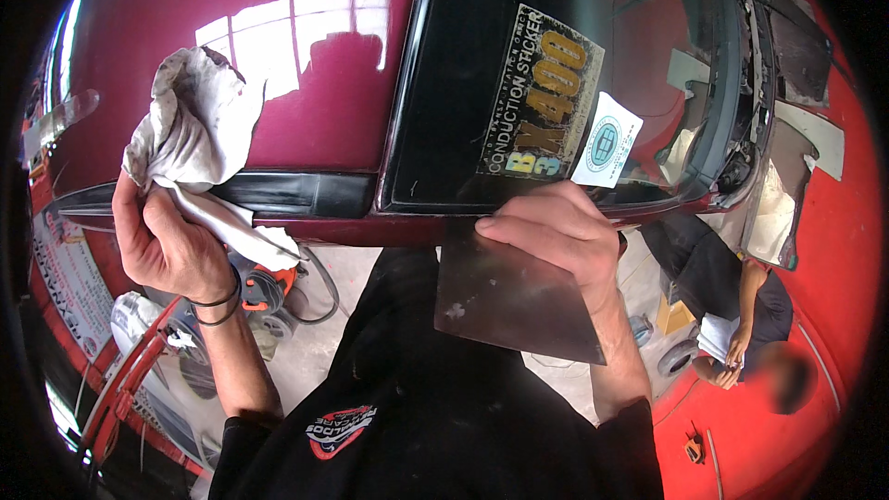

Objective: The person scrapes stickers off the rear window of a maroon car using a metal scraper and wipes the surface with a cloth. The person repeatedly scrapes and wipes the same area, occasionally applying liquid from a bottle to the cloth.

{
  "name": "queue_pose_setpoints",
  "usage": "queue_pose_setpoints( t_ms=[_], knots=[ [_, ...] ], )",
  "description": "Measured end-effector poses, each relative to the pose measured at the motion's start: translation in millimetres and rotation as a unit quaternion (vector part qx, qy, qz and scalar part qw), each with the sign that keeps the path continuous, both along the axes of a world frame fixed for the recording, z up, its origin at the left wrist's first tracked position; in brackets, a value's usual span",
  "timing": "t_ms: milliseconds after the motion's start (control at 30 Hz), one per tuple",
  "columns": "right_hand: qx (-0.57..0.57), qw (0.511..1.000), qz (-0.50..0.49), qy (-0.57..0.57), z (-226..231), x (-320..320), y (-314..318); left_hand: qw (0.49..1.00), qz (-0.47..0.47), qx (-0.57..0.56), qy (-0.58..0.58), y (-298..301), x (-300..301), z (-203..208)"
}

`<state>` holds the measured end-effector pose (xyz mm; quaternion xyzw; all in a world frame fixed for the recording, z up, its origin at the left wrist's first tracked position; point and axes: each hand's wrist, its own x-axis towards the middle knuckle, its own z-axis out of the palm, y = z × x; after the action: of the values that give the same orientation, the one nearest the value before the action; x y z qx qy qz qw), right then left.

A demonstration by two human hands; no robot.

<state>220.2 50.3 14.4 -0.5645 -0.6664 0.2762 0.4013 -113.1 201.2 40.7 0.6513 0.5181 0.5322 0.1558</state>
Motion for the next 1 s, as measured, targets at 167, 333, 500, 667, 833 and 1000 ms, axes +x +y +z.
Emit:
queue_pose_setpoints(
  t_ms=[167,333,500,667,833,1000],
  knots=[
    [0.011,1.000,-0.001,-0.017,1,-12,6,1.000,-0.013,0.013,-0.012,1,-1,-4],
    [0.030,0.999,-0.004,-0.015,4,-26,10,0.999,-0.033,0.026,-0.013,4,1,-6],
    [0.057,0.994,-0.094,0.016,16,-24,-20,0.997,-0.073,-0.005,-0.031,8,3,-5],
    [0.012,0.904,-0.412,0.113,-5,9,-124,0.977,-0.102,-0.141,-0.125,-2,12,25],
    [-0.077,0.832,-0.545,0.074,-9,14,-221,0.854,-0.398,0.035,0.334,-39,36,41],
    [-0.062,0.802,-0.577,0.143,-20,-16,-257,0.785,-0.399,0.103,0.463,-55,43,25]
  ],
)
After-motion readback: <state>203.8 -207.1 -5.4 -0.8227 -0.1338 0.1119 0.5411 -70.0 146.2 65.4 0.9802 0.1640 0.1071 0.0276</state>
